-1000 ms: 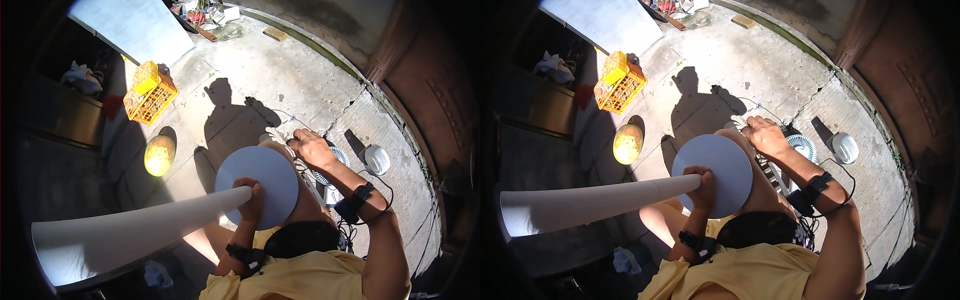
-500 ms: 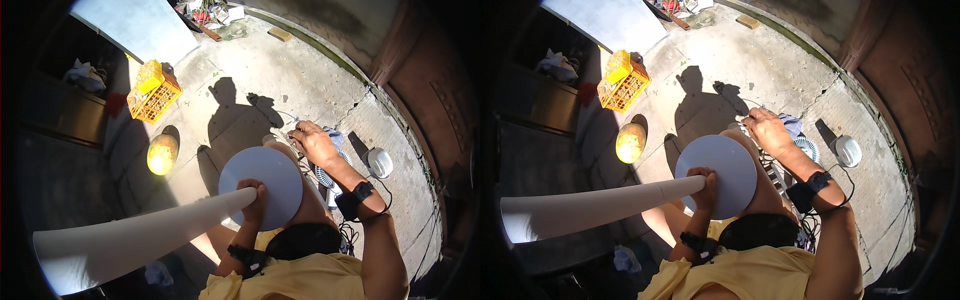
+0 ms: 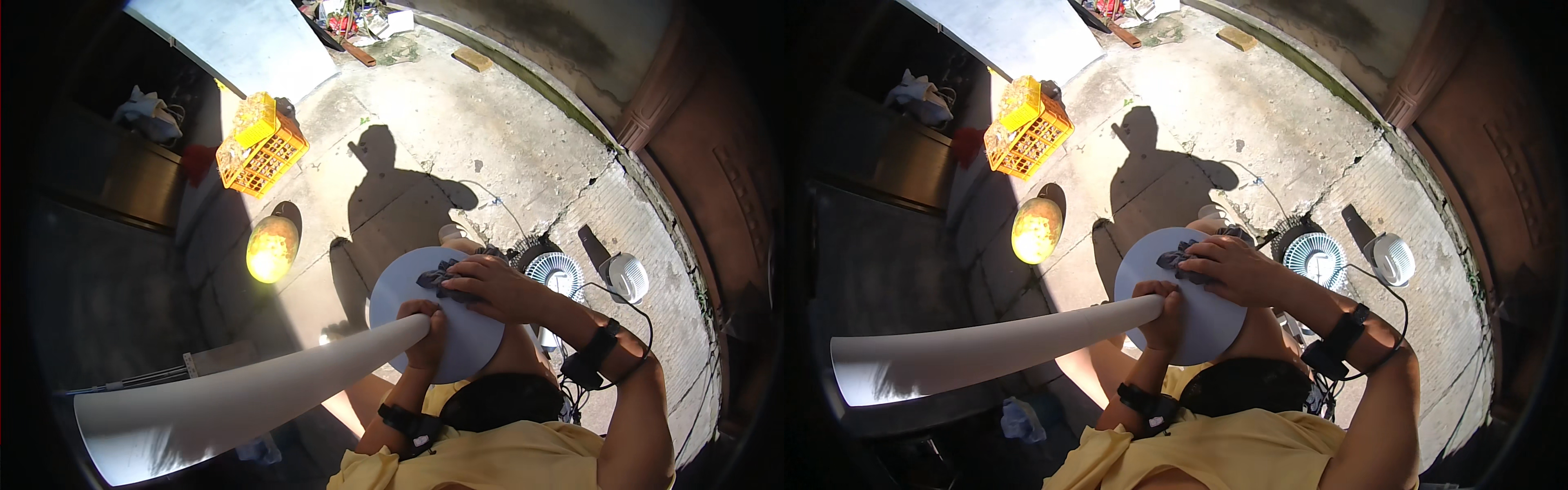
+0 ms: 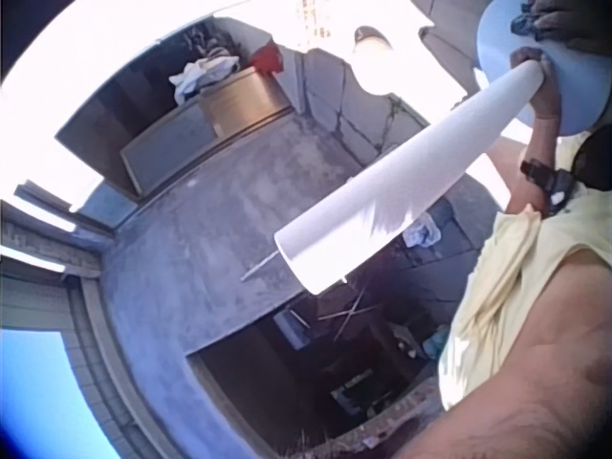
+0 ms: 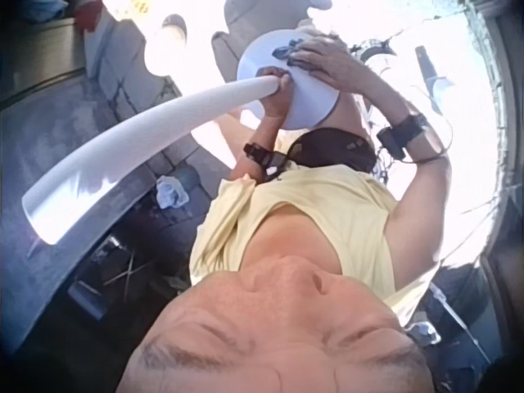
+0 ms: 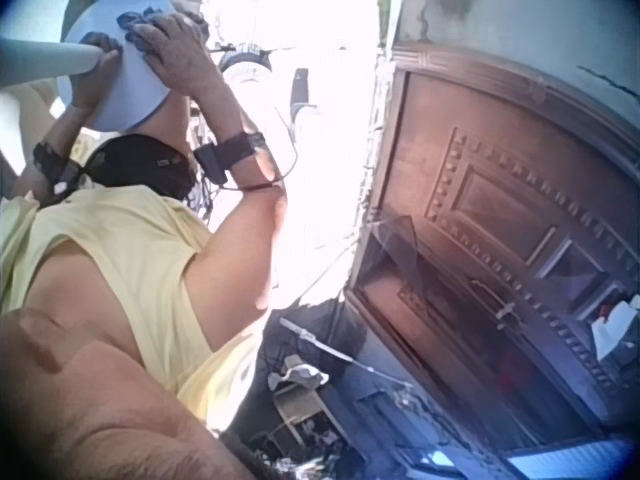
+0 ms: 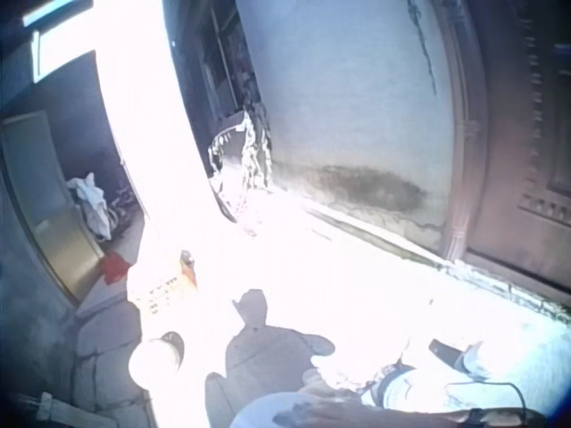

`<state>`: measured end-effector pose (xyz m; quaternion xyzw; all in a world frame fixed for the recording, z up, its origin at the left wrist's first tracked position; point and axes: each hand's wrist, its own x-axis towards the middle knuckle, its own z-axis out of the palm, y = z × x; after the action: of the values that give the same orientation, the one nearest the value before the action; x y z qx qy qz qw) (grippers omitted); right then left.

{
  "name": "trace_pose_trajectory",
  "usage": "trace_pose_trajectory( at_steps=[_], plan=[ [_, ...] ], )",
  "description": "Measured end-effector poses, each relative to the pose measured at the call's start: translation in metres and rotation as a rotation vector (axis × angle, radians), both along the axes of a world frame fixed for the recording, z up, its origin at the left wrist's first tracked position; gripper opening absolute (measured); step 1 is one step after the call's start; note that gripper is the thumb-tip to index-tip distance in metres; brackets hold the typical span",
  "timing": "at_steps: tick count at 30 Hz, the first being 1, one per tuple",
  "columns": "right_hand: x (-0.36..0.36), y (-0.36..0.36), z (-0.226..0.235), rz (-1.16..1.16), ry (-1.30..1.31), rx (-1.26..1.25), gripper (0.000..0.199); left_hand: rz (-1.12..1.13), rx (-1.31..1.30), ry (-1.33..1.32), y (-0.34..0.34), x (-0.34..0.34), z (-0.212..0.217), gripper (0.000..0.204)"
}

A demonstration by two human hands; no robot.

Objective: The recorder is assembling a white pedestal fan, specifically attaching the pole to the base and then mounting the fan motor and head.

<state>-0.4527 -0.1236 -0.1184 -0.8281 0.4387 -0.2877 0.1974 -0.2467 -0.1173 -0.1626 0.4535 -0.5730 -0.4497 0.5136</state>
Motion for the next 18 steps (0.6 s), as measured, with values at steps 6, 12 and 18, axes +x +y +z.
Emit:
trace_pose_trajectory(
  at_steps=[6,12,18],
  plan=[
    [0.012,-0.028,0.002,0.135,-0.055,0.057,0.039,-0.031,-0.092,-0.187,0.002,0.0,0.005,0.02],
    [0.065,-0.076,-0.008,0.237,-0.015,-0.112,0.036,0.021,-0.212,-0.27,0.003,0.001,0.008,0.019],
    [0.065,-0.078,-0.025,0.059,-0.032,-0.113,0.03,-0.038,-0.136,-0.189,-0.005,0.004,0.0,0.019]
  ],
)
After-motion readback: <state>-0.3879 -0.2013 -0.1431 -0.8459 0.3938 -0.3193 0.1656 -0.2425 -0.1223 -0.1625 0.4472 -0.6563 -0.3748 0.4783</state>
